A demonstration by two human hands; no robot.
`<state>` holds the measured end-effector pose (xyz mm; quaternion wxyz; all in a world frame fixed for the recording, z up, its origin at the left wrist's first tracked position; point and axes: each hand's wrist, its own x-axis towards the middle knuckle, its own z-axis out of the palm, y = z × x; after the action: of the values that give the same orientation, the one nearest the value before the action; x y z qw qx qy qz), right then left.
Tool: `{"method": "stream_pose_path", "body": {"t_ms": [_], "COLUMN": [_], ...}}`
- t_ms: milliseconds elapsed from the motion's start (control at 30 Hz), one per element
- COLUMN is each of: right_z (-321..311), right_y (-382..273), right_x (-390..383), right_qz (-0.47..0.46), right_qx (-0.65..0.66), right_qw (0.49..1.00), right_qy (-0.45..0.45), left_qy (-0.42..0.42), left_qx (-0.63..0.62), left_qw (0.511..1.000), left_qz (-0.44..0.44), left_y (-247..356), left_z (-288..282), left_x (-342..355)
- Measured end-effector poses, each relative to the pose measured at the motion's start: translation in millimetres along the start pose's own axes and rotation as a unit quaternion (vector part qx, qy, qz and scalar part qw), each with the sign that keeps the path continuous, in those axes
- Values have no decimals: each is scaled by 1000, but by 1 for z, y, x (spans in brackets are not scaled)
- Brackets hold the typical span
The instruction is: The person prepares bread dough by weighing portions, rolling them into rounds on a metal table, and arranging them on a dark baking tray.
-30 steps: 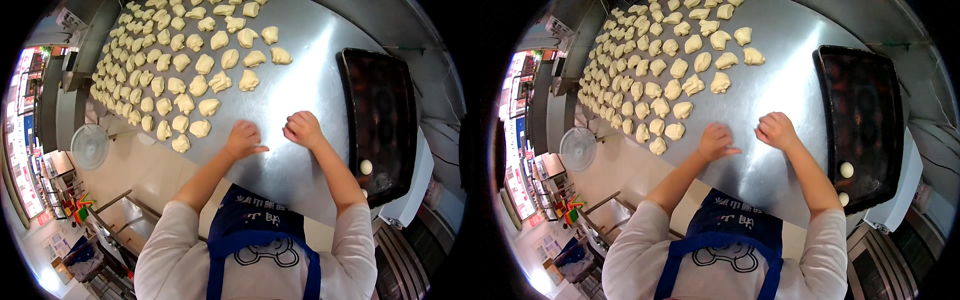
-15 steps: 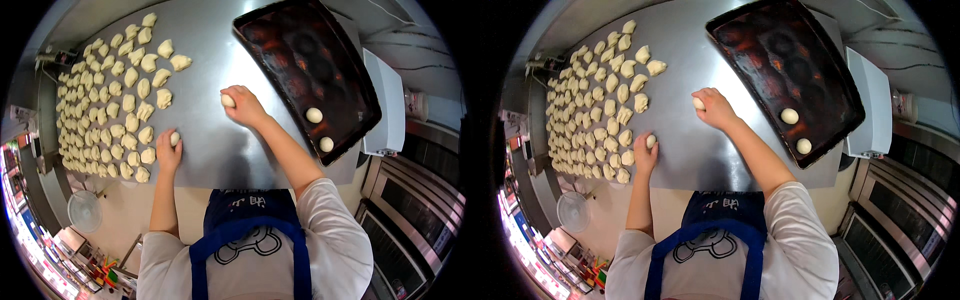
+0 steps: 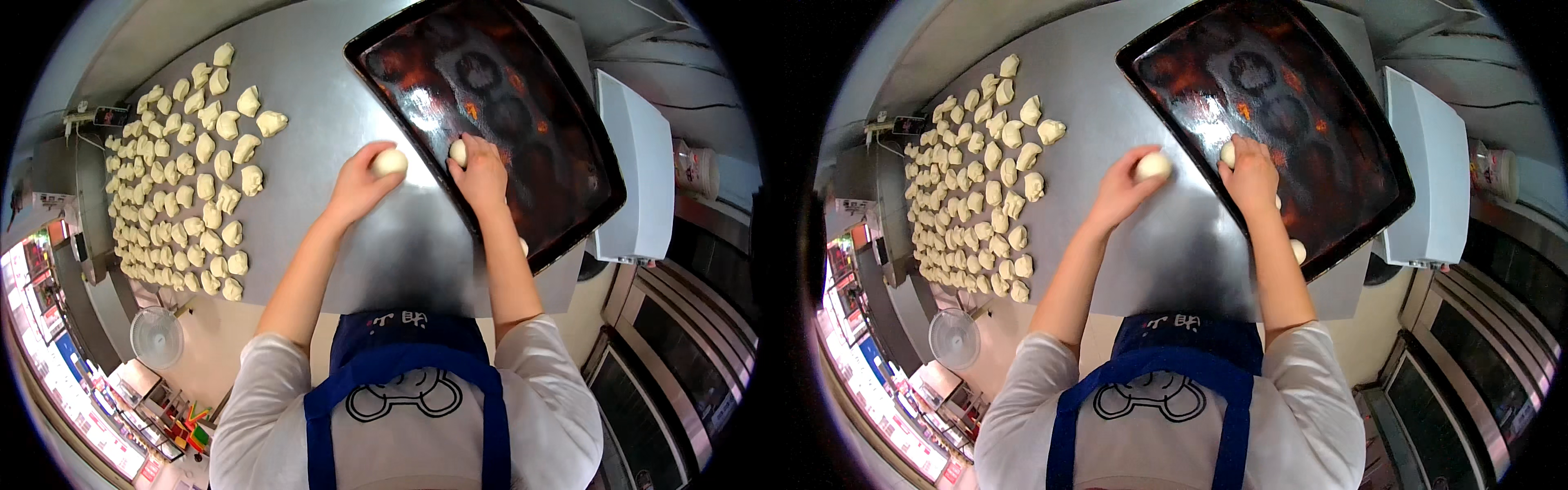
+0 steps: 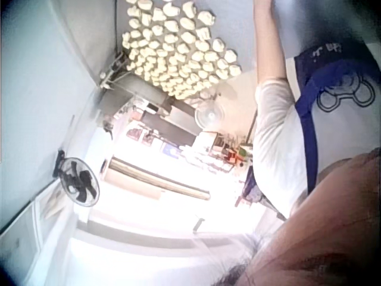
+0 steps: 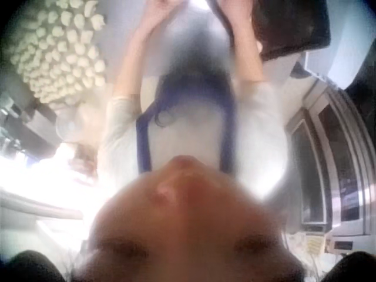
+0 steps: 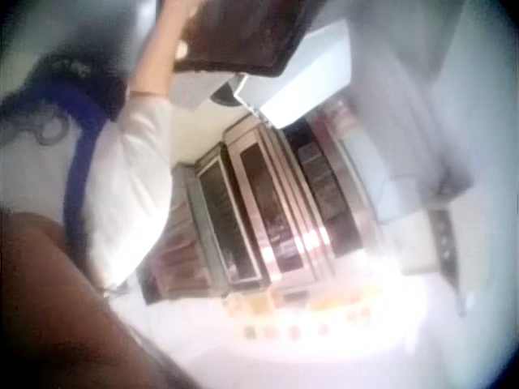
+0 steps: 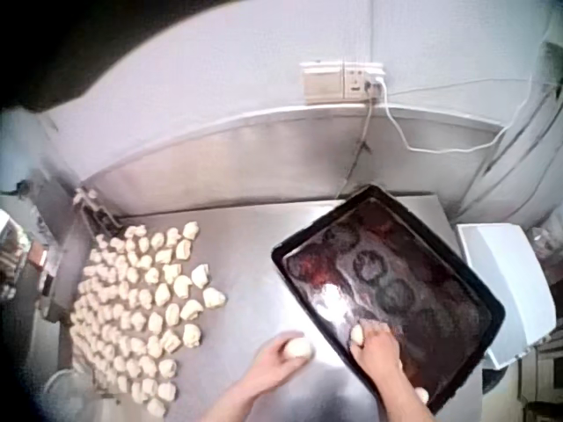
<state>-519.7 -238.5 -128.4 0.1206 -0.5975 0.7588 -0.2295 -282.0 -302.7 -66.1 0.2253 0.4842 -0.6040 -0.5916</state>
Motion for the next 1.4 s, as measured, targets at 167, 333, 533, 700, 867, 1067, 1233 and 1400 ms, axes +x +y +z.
{"method": "stream_pose_path", "body": {"t_ms": [167, 333, 533, 700, 867, 1067, 1233, 1400], "right_z": [-29, -57, -67, -48, -2, 94, 204, 233], "right_y": [-22, -3, 21, -38, -117, -302, -410, -434], "right_x": [-7, -33, -84, -100, -106, -113, -128, -148], "right_qz": [58, -11, -140, -112, -155, -378, -453, -463], "right_qx": [-8, 30, 63, 90, 144, 214, 67, -6], "right_qw": [998, 999, 987, 990, 970, 867, 852, 838], "right_qy": [-13, 33, 39, 8, -116, -246, -255, -288], "left_qy": [47, 7, 117, 121, 329, 535, 471, 246], "left_qx": [312, 456, 382, 402, 397, 381, 320, 476], "left_qw": [926, 873, 876, 871, 857, 743, 818, 844], "left_qz": [207, 172, 270, 253, 10, -129, -84, -10], "left_y": [20, -8, -7, -74, -158, -231, -241, -238], "left_z": [47, 70, 63, -8, -128, -214, -222, -239], "left_x": [94, 130, 76, -52, -208, -313, -309, -338]}}
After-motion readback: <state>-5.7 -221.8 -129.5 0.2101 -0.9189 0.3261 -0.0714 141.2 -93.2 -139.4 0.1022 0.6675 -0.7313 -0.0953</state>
